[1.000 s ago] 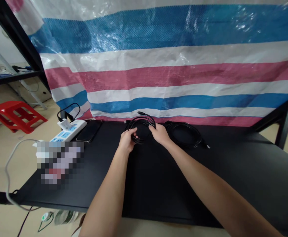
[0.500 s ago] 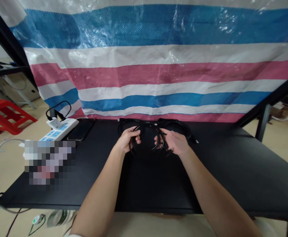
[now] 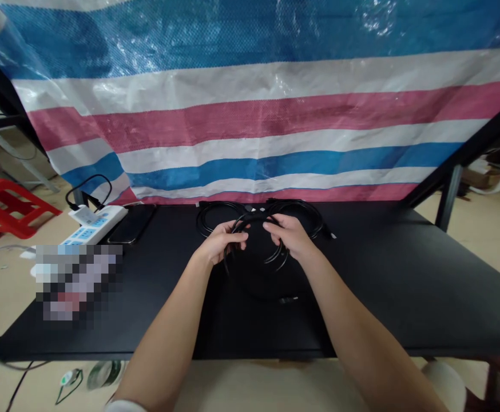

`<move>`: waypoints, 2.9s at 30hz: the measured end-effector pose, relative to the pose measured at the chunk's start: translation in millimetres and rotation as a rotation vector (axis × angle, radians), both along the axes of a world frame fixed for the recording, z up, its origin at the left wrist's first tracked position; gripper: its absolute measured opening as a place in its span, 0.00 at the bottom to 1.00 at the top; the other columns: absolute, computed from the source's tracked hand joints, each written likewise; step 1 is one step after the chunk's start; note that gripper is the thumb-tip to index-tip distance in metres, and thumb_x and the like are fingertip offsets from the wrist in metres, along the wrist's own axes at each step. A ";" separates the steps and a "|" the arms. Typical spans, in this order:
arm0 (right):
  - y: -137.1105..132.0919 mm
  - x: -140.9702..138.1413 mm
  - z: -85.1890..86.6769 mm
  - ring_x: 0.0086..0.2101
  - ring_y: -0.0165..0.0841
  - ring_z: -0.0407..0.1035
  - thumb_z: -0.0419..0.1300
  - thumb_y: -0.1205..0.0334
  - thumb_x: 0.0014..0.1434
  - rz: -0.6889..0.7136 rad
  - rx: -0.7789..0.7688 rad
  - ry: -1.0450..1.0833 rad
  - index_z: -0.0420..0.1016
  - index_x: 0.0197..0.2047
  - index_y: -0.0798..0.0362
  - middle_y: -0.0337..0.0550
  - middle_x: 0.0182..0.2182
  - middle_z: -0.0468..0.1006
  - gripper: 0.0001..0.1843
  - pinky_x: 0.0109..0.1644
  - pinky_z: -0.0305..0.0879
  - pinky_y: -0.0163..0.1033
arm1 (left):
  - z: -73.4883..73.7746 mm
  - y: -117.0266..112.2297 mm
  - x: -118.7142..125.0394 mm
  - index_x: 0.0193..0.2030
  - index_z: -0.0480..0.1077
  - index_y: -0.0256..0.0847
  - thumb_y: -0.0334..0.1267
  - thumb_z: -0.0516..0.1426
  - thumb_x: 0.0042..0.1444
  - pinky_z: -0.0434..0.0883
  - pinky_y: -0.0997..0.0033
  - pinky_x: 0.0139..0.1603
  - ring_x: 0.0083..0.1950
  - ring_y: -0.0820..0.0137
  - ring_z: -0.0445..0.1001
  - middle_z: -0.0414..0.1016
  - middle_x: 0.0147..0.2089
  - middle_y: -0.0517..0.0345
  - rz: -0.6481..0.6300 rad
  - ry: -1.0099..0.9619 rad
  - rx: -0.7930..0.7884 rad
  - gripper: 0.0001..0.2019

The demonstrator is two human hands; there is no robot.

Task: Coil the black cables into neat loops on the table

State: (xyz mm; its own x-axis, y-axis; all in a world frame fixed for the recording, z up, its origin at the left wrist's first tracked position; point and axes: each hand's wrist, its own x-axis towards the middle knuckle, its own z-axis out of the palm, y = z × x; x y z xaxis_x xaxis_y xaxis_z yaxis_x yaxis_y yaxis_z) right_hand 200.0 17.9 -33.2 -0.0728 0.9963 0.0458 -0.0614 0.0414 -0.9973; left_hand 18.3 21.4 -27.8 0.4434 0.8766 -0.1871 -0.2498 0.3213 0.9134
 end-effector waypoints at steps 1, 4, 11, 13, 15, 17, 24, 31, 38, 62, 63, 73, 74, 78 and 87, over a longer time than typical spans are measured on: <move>0.6 0.3 -0.5 0.13 0.23 0.54 0.68 0.50 0.38 -0.048 -0.002 0.065 0.64 0.21 0.51 0.27 0.11 0.58 0.18 0.17 0.46 0.32 | -0.4 -0.4 0.6 0.35 0.71 0.35 0.31 0.68 0.33 0.67 0.76 0.24 0.23 0.74 0.71 0.71 0.21 0.61 0.000 -0.014 -0.012 0.19; 1.2 2.1 -0.6 0.13 0.24 0.56 0.67 0.49 0.38 -0.096 -0.054 0.216 0.58 0.19 0.49 0.29 0.10 0.58 0.22 0.16 0.46 0.32 | -0.4 -2.6 6.2 0.29 0.68 0.36 0.33 0.68 0.35 0.73 0.71 0.30 0.27 0.71 0.74 0.69 0.21 0.62 0.058 -0.115 -0.038 0.15; -5.5 12.5 7.3 0.21 0.30 0.70 0.70 0.54 0.35 0.194 -0.117 0.228 0.72 0.28 0.53 0.39 0.20 0.76 0.18 0.26 0.66 0.35 | 9.3 -5.3 12.0 0.21 0.57 0.40 0.36 0.67 0.43 0.54 0.83 0.10 0.11 0.84 0.45 0.48 0.13 0.75 0.238 -0.190 -0.079 0.18; -6.0 17.1 8.1 0.19 0.31 0.69 0.69 0.50 0.35 0.261 -0.124 0.280 0.73 0.37 0.52 0.38 0.21 0.77 0.24 0.23 0.66 0.36 | 12.5 -5.6 9.4 0.18 0.56 0.40 0.34 0.66 0.43 0.56 0.82 0.10 0.11 0.84 0.45 0.48 0.12 0.74 0.155 -0.147 -0.120 0.19; -5.6 21.1 7.6 0.18 0.32 0.69 0.68 0.45 0.35 0.358 -0.138 0.289 0.73 0.37 0.53 0.39 0.20 0.76 0.28 0.21 0.65 0.37 | 14.4 -5.7 7.9 0.15 0.54 0.40 0.33 0.64 0.45 0.64 0.79 0.12 0.11 0.84 0.46 0.48 0.11 0.73 0.092 -0.091 -0.151 0.21; -4.7 23.6 6.7 0.19 0.33 0.70 0.68 0.42 0.34 0.395 -0.151 0.265 0.74 0.32 0.55 0.42 0.20 0.76 0.27 0.22 0.67 0.38 | 15.3 -5.8 8.3 0.13 0.53 0.40 0.33 0.62 0.48 0.71 0.73 0.17 0.12 0.82 0.51 0.48 0.10 0.71 0.060 -0.042 -0.193 0.22; -5.5 24.0 10.2 0.19 0.30 0.68 0.69 0.49 0.38 0.270 -0.124 0.258 0.71 0.46 0.52 0.40 0.29 0.77 0.31 0.19 0.63 0.35 | 18.5 -8.0 14.5 0.13 0.51 0.40 0.31 0.60 0.49 0.61 0.80 0.11 0.11 0.83 0.49 0.50 0.11 0.68 0.028 0.054 -0.311 0.22; -7.1 17.3 10.5 0.16 0.23 0.58 0.69 0.59 0.37 0.335 -0.190 0.113 0.72 0.28 0.55 0.31 0.14 0.64 0.14 0.19 0.55 0.31 | 15.1 -9.3 19.3 0.20 0.61 0.40 0.29 0.65 0.39 0.60 0.80 0.12 0.12 0.82 0.50 0.52 0.11 0.72 0.244 0.172 -0.053 0.14; -6.0 14.4 9.7 0.16 0.21 0.51 0.69 0.60 0.37 0.311 -0.179 0.240 0.62 0.21 0.52 0.28 0.13 0.56 0.17 0.20 0.47 0.32 | 10.6 -5.6 16.1 0.25 0.68 0.40 0.24 0.64 0.37 0.56 0.80 0.15 0.14 0.78 0.62 0.65 0.16 0.68 0.460 0.309 0.249 0.11; -11.2 24.3 14.1 0.23 0.26 0.58 0.59 0.69 0.38 0.356 0.079 -0.449 0.69 0.23 0.53 0.31 0.18 0.63 0.05 0.29 0.54 0.35 | 3.3 1.0 -11.3 0.28 0.72 0.43 0.19 0.56 0.38 0.68 0.68 0.48 0.40 0.65 0.72 0.72 0.32 0.57 0.324 0.542 0.745 0.15; -11.6 23.5 13.6 0.23 0.27 0.60 0.60 0.68 0.38 0.350 0.094 -0.449 0.70 0.25 0.53 0.31 0.19 0.64 0.06 0.29 0.56 0.35 | 3.8 0.4 -11.5 0.28 0.72 0.44 0.20 0.57 0.38 0.68 0.68 0.48 0.39 0.65 0.72 0.73 0.32 0.56 0.294 0.544 0.756 0.14; -16.3 16.0 17.4 0.19 0.25 0.62 0.67 0.60 0.39 0.300 0.135 -0.266 0.72 0.31 0.53 0.31 0.19 0.68 0.14 0.24 0.60 0.34 | 0.6 -1.8 -8.3 0.43 0.73 0.44 0.20 0.53 0.40 0.69 0.67 0.51 0.45 0.65 0.74 0.75 0.43 0.55 0.328 0.681 0.945 0.23; -16.7 16.7 19.0 0.17 0.24 0.60 0.68 0.59 0.39 0.317 0.099 -0.265 0.71 0.27 0.53 0.31 0.17 0.66 0.12 0.21 0.57 0.33 | -1.7 -1.2 -8.2 0.44 0.72 0.44 0.20 0.53 0.41 0.69 0.67 0.51 0.46 0.65 0.74 0.75 0.44 0.55 0.348 0.710 0.979 0.23; -18.0 21.8 24.2 0.13 0.22 0.57 0.68 0.58 0.38 0.344 0.006 -0.230 0.65 0.18 0.53 0.30 0.12 0.62 0.15 0.17 0.53 0.31 | -10.7 2.2 -9.4 0.49 0.68 0.41 0.24 0.52 0.46 0.71 0.65 0.49 0.46 0.67 0.74 0.75 0.46 0.54 0.396 0.869 1.161 0.22; -17.7 25.8 19.5 0.11 0.22 0.53 0.66 0.56 0.39 0.249 0.007 -0.107 0.74 0.26 0.55 0.30 0.10 0.65 0.13 0.14 0.46 0.31 | -7.4 6.4 -7.7 0.39 0.67 0.40 0.26 0.54 0.45 0.68 0.57 0.49 0.43 0.61 0.75 0.76 0.38 0.52 0.352 1.137 1.109 0.13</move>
State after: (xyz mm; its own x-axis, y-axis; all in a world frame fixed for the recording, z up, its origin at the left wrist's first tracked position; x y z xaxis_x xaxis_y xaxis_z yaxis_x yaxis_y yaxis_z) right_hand 225.8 0.2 -13.7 -0.3203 0.9468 0.0316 0.0355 0.0453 -0.9983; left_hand 10.6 27.8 -35.2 0.2851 0.8194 0.4973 0.7633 -0.5079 0.3994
